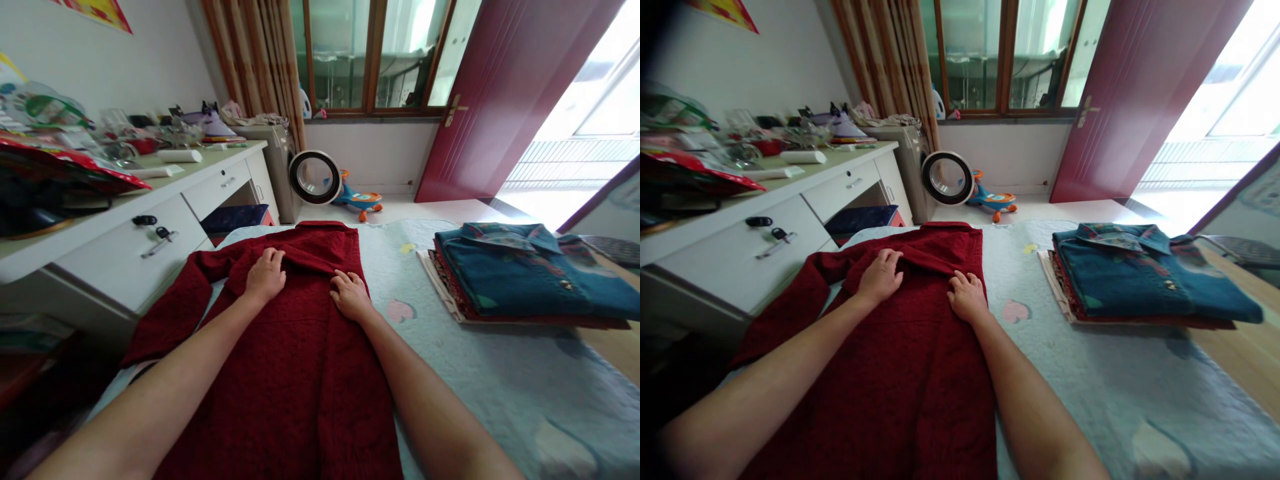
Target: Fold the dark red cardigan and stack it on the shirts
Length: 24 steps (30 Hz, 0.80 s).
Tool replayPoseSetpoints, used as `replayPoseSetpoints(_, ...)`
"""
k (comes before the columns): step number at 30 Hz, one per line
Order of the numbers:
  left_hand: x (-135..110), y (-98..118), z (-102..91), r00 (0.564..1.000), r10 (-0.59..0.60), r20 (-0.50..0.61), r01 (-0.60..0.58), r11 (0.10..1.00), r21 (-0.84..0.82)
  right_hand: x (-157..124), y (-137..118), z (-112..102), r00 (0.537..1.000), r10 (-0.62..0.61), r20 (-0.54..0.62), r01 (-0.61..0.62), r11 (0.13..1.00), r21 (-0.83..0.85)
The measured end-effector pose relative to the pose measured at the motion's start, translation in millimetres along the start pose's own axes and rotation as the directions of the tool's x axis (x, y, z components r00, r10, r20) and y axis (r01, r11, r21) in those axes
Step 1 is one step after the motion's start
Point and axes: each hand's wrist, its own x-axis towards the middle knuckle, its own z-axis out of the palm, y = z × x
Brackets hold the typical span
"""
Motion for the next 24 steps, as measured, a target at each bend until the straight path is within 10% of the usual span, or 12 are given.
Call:
replayPoseSetpoints(4,-6,-46,1.4,0.921,-0.387,-0.034,0.387,0.922,-0.022,1,0,0,1.000,0.005,0.013,-0.005,1.000,0.001)
replayPoseSetpoints(7,-12,-74,6.9,0.843,-0.514,0.161,0.518,0.855,0.013,1,-1,0,1.000,0.010,0.006,-0.010,1.000,-0.008)
replayPoseSetpoints(15,-14,-76,5.0,0.869,-0.357,0.342,0.354,0.932,0.073,1,-2,0,1.000,0.003,0.011,-0.002,1.000,-0.027)
replayPoseSetpoints(20,2,-87,-10.0,0.944,-0.172,0.282,0.251,0.928,-0.277,1,-2,-2,1.000,0.017,0.026,-0.017,1.000,-0.022)
replayPoseSetpoints(24,16,-112,-31.8,0.955,-0.199,0.221,0.295,0.728,-0.619,1,-1,-1,0.999,0.023,0.024,-0.022,1.000,-0.014)
